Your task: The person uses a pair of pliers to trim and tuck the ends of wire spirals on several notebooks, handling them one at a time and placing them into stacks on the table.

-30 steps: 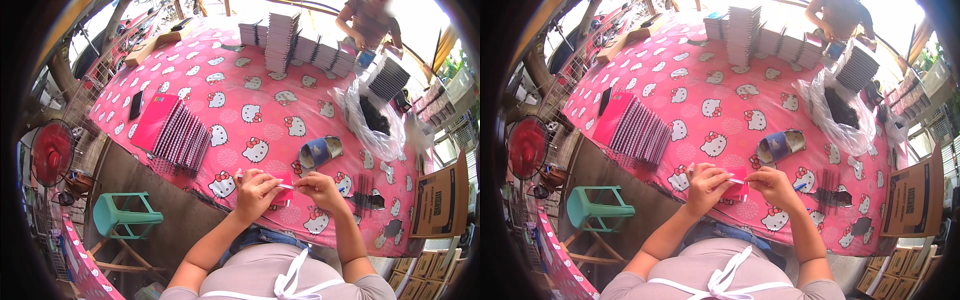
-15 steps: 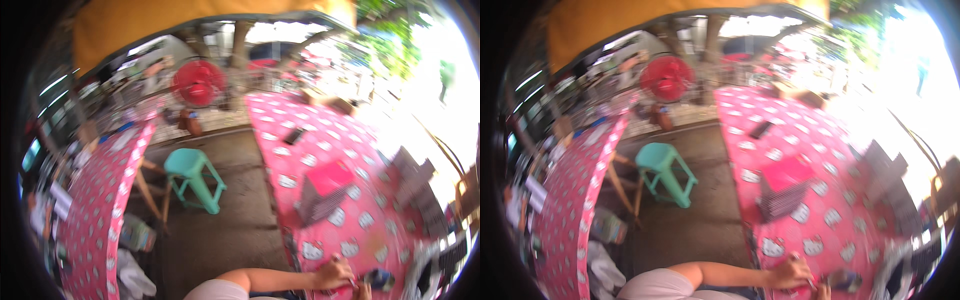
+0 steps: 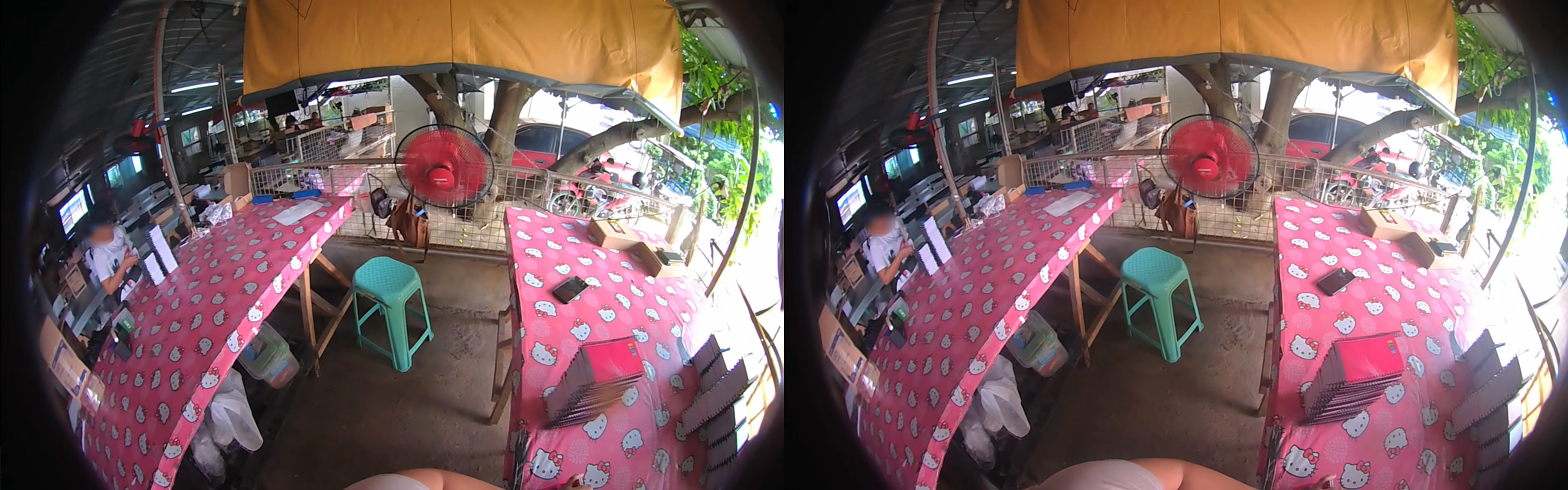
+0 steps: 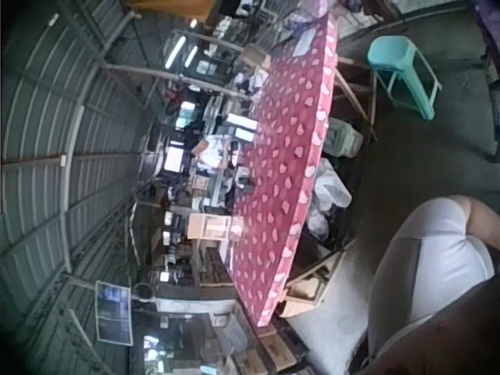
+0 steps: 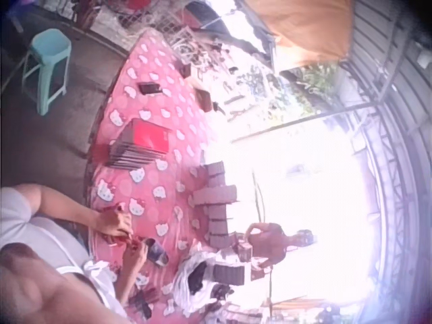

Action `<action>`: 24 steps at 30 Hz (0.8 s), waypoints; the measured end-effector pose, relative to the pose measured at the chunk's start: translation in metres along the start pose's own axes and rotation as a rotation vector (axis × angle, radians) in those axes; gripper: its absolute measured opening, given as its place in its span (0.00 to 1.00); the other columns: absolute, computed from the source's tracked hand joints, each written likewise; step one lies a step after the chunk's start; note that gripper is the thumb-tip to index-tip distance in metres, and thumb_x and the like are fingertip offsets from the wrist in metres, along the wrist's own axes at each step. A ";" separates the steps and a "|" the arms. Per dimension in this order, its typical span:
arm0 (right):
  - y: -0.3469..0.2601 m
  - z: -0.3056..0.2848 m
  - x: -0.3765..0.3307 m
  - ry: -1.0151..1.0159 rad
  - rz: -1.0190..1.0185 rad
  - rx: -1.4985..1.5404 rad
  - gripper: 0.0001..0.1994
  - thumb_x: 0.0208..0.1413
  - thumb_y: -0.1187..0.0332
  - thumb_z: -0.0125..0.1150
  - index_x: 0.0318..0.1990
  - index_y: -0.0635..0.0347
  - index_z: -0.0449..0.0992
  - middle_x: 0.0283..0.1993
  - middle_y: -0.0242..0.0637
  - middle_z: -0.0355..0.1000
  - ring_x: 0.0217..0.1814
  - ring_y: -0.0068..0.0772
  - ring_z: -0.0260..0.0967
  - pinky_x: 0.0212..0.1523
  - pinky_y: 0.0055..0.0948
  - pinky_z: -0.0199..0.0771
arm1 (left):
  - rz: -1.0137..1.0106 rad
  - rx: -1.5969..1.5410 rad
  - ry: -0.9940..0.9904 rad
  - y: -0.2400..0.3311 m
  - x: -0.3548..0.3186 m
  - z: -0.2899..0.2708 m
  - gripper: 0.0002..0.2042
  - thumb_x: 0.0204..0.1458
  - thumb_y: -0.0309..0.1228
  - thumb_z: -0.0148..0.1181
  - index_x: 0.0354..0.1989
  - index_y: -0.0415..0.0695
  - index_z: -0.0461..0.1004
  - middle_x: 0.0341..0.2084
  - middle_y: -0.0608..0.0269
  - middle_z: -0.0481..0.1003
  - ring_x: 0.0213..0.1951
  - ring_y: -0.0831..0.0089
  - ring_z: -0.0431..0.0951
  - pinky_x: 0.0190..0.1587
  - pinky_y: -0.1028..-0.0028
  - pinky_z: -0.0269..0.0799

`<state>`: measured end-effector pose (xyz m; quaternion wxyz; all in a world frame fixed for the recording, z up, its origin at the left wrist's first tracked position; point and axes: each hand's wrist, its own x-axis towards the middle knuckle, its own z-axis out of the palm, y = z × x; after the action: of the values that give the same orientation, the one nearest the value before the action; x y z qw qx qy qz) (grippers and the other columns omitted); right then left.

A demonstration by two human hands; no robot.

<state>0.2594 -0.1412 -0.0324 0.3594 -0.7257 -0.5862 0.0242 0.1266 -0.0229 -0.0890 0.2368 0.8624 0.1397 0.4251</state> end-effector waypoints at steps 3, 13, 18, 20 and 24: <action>0.007 0.006 0.000 0.041 -0.064 -0.004 0.04 0.50 0.72 0.63 0.31 0.62 0.75 0.30 0.43 0.69 0.33 0.46 0.67 0.38 0.38 0.69 | 0.036 -0.044 0.002 0.000 0.002 -0.003 0.07 0.41 0.34 0.63 0.31 0.53 0.80 0.29 0.68 0.77 0.39 0.66 0.74 0.42 0.61 0.67; 0.080 -0.035 0.009 -0.230 0.103 0.162 0.11 0.48 0.66 0.63 0.36 0.64 0.76 0.35 0.43 0.74 0.38 0.41 0.71 0.41 0.36 0.71 | 0.044 -0.215 -0.005 0.003 0.000 -0.003 0.10 0.39 0.28 0.61 0.33 0.49 0.80 0.31 0.62 0.78 0.39 0.62 0.75 0.42 0.63 0.71; 0.187 -0.051 0.009 -0.166 -0.128 -0.037 0.21 0.41 0.58 0.69 0.40 0.63 0.77 0.36 0.43 0.77 0.38 0.37 0.74 0.39 0.36 0.72 | 0.070 -0.133 -0.011 -0.014 -0.006 0.003 0.14 0.37 0.30 0.62 0.37 0.48 0.78 0.32 0.60 0.77 0.38 0.59 0.75 0.42 0.62 0.71; 0.222 -0.048 -0.005 -0.107 -0.288 -0.286 0.21 0.40 0.59 0.70 0.40 0.63 0.77 0.37 0.44 0.77 0.39 0.40 0.74 0.40 0.38 0.73 | 0.063 -0.095 -0.053 -0.017 -0.006 0.008 0.15 0.37 0.30 0.62 0.38 0.48 0.78 0.31 0.59 0.76 0.37 0.58 0.75 0.42 0.61 0.71; 0.241 -0.032 -0.009 0.088 -0.198 -0.400 0.24 0.37 0.57 0.71 0.42 0.62 0.77 0.41 0.47 0.76 0.43 0.48 0.74 0.44 0.44 0.72 | -0.038 -0.103 0.005 -0.011 -0.002 0.014 0.15 0.35 0.32 0.63 0.36 0.47 0.76 0.29 0.56 0.75 0.36 0.56 0.74 0.40 0.60 0.70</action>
<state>0.4717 -0.1780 -0.1452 0.2339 -0.7219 -0.6314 -0.1595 0.1364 -0.0180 -0.1036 0.2885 0.8453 0.1344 0.4292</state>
